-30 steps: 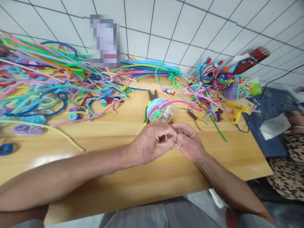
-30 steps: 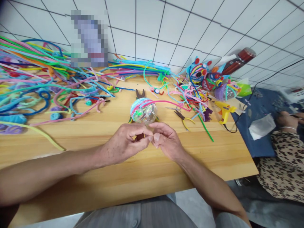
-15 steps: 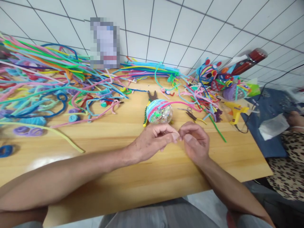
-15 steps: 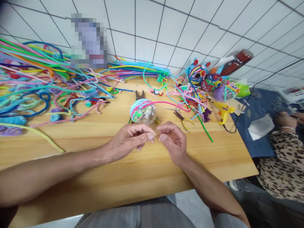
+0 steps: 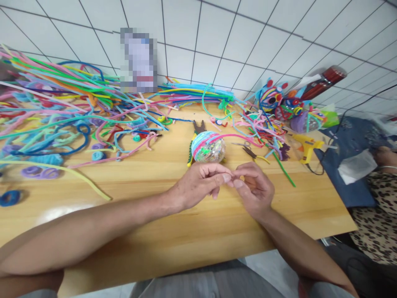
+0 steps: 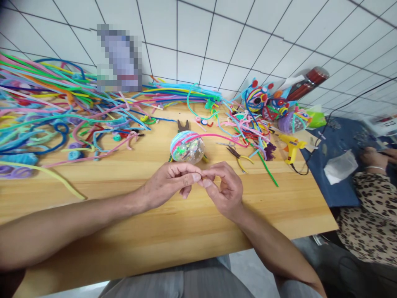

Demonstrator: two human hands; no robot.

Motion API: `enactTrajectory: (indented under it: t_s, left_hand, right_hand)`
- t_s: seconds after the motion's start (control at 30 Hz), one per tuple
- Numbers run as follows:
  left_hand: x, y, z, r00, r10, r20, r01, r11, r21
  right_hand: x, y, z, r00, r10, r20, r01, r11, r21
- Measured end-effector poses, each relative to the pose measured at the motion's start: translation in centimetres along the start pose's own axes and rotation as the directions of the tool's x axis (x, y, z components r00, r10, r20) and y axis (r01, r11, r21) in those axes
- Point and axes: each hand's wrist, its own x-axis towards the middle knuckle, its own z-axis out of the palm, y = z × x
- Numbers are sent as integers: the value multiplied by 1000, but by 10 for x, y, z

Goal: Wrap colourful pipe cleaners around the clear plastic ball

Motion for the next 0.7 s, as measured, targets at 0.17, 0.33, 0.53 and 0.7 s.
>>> enactTrajectory:
  t_s: [0.17, 0.33, 0.53, 0.7]
  left_hand:
    - [1, 1, 0, 999, -40, 12, 40, 998, -39]
    - [1, -2, 0, 998, -66, -25, 64, 994, -88]
    - [-1, 1, 2, 996, -50, -78, 44, 996, -80]
    - [-5, 8, 5, 994, 9, -107, -9, 1000, -6]
  right_hand:
    - [2, -4, -1, 988, -153, -7, 151, 985, -87]
    - [-5, -5, 0, 977, -213, -15, 205, 955, -214]
    - [-16, -7, 2, 971, -223, 83, 234, 957, -173]
    - [-22, -7, 7, 969, -199, 144, 211, 975, -71]
